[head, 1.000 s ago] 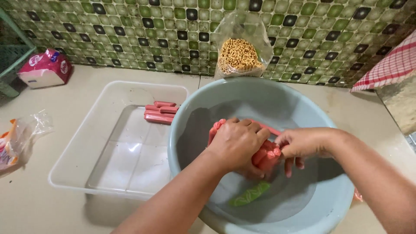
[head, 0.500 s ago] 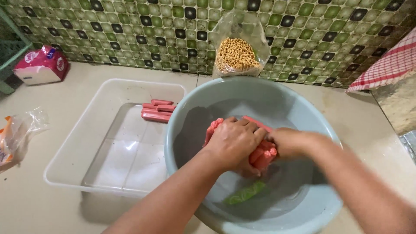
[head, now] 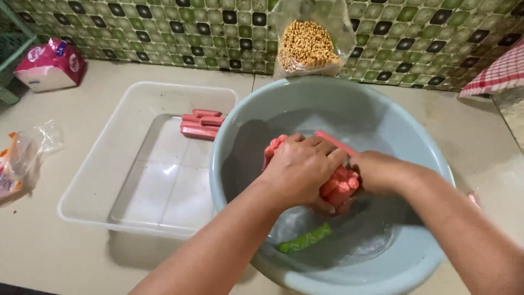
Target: The person washes a bundle of pink sausages in a basin of water, repeatedly squeezing and separating them by hand. The sausages remain in the basin throughout the clip.
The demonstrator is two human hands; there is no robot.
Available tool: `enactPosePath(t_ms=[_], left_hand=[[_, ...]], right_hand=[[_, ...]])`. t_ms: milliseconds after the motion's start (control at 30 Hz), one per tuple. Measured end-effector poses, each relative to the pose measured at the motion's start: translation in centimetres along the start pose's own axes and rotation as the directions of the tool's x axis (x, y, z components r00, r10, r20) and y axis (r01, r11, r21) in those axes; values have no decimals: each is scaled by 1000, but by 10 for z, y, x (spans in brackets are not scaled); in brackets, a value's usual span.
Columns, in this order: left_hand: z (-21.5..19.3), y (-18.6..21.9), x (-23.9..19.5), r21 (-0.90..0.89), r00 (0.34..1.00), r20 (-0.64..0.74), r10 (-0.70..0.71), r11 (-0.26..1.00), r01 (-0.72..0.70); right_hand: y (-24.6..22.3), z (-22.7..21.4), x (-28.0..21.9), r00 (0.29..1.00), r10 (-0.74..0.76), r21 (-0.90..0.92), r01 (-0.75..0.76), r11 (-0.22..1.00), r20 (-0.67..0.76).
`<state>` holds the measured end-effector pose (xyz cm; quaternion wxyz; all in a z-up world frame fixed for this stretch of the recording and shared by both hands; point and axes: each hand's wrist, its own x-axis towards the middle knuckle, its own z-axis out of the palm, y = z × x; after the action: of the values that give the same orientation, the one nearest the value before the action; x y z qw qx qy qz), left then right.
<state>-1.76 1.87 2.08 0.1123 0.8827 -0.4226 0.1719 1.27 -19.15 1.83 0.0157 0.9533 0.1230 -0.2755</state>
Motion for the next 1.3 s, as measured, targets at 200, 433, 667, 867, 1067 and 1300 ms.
enactPosePath(t_ms=[200,433,667,867,1067,1300], left_hand=[[10,-3,3,83,999,48,-12,997,8],[2,0,6,85,997,62,-38,996,33],[-2,5,12,137,979,121,-163,980,146],[3,-12,21,70,955,231,-188,982,176],[-4,-43,13,230,879,334,-340,934,273],[-18,-39,9,168,838,360,-409,912,374]], right_hand=[[-10,-71,-47,991,73,17,-75,997,116],[29,-25,-21,848,144,266,-3,964,-510],[23,50,-8,902,91,87,-60,994,-422],[23,51,-12,942,152,142,-114,983,-299],[15,41,-24,920,122,155,-68,986,-372],[-50,-8,-92,947,115,795,181,579,-300]])
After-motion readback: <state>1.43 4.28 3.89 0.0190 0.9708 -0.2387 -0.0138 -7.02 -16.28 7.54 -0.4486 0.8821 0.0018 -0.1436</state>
